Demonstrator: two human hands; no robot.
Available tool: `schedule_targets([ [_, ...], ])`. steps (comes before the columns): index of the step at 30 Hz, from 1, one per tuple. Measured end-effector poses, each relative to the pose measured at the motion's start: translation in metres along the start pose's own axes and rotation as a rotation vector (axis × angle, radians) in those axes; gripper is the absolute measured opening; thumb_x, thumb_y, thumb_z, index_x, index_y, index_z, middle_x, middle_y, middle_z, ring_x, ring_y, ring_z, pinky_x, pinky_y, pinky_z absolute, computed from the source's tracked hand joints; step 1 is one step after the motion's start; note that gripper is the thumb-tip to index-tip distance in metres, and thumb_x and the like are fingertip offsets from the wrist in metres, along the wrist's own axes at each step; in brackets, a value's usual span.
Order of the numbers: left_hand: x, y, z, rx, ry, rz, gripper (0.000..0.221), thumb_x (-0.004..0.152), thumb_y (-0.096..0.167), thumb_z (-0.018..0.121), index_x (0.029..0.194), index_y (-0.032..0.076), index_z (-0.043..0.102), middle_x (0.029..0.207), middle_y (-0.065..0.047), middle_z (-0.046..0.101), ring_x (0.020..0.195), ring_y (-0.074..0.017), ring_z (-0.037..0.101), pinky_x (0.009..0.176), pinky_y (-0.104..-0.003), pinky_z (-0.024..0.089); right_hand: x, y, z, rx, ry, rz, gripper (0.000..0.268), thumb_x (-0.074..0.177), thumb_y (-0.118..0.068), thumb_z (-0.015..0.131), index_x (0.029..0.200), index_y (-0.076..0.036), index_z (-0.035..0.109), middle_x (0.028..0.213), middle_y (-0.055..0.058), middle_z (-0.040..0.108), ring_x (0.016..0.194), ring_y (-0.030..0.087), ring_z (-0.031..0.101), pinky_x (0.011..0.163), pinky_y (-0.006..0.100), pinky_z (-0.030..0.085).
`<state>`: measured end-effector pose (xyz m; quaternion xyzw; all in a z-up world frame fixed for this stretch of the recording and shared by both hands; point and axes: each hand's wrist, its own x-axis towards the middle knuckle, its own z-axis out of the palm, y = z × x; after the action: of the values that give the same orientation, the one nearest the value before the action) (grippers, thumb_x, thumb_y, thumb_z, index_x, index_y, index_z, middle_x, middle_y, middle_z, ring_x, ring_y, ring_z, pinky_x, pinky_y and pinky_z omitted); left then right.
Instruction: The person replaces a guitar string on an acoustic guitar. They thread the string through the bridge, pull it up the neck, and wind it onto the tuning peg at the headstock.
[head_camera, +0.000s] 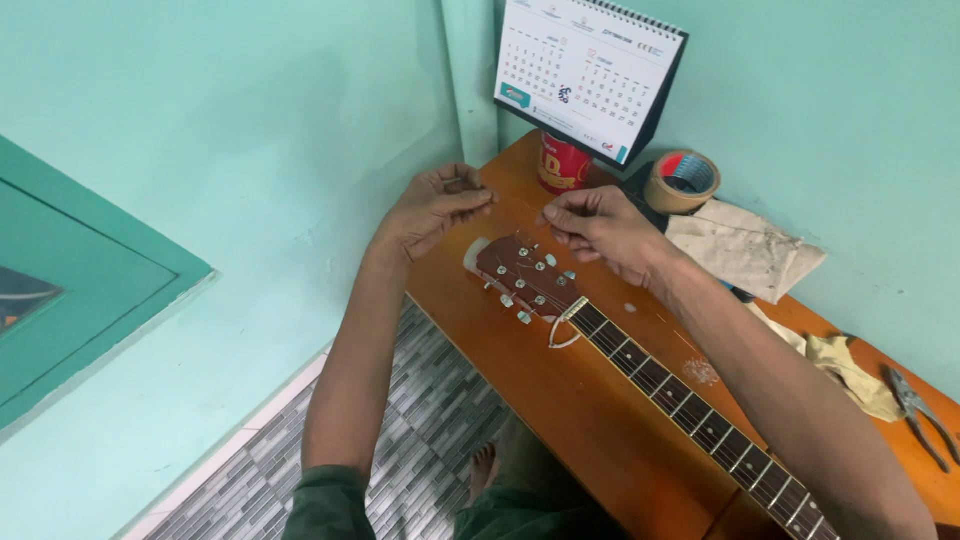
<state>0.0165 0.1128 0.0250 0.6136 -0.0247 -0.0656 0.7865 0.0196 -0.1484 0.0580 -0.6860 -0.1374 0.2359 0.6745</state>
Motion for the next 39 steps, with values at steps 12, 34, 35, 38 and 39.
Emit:
schedule_targets([
  [12, 0.000, 0.009, 0.013, -0.121, 0.207, 0.177, 0.029, 0.080, 0.002, 0.090, 0.096, 0.007, 0.066, 0.093, -0.017, 0.077, 0.082, -0.0248, 0.078, 0.068, -0.023, 0.056, -0.036, 0.018, -0.044, 0.025, -0.239, 0.153, 0.023, 0.095, -0.013, 0.068, 0.104, 0.008, 0.074, 0.070, 0.014, 0.059, 0.054, 0.021, 0.063, 0.049, 0.032, 0.056],
  [34, -0.015, -0.008, 0.061, -0.143, 0.486, 0.538, 0.020, 0.092, 0.008, 0.081, 0.110, 0.001, 0.077, 0.101, -0.021, 0.076, 0.086, -0.0205, 0.074, 0.082, -0.032, 0.064, -0.036, 0.013, 0.004, -0.094, -0.217, 0.114, 0.040, 0.092, -0.022, 0.072, 0.119, 0.008, 0.070, 0.095, 0.024, 0.073, 0.084, 0.032, 0.077, 0.074, 0.039, 0.064],
  [35, -0.022, -0.012, 0.066, -0.063, 0.458, 0.504, 0.024, 0.092, 0.012, 0.082, 0.114, 0.004, 0.076, 0.101, -0.021, 0.076, 0.085, -0.0212, 0.075, 0.083, -0.034, 0.064, -0.032, 0.018, 0.002, -0.212, -0.149, -0.069, 0.039, 0.093, -0.021, 0.072, 0.124, 0.002, 0.070, 0.100, 0.022, 0.072, 0.091, 0.033, 0.075, 0.074, 0.040, 0.063],
  [38, -0.040, -0.024, 0.088, 0.047, 0.424, 0.438, 0.035, 0.089, 0.017, 0.085, 0.121, 0.009, 0.075, 0.099, -0.019, 0.077, 0.081, -0.0195, 0.076, 0.082, -0.033, 0.063, -0.033, 0.022, 0.001, -0.379, 0.032, -0.397, 0.039, 0.094, -0.014, 0.074, 0.132, -0.006, 0.068, 0.109, 0.017, 0.072, 0.100, 0.028, 0.072, 0.074, 0.037, 0.061],
  [39, -0.046, -0.026, 0.096, 0.080, 0.424, 0.419, 0.041, 0.087, 0.019, 0.086, 0.126, 0.012, 0.073, 0.098, -0.017, 0.078, 0.078, -0.0170, 0.076, 0.080, -0.031, 0.063, -0.034, 0.020, 0.001, -0.435, 0.136, -0.553, 0.041, 0.095, -0.010, 0.075, 0.135, -0.009, 0.066, 0.114, 0.012, 0.071, 0.102, 0.022, 0.070, 0.075, 0.033, 0.059],
])
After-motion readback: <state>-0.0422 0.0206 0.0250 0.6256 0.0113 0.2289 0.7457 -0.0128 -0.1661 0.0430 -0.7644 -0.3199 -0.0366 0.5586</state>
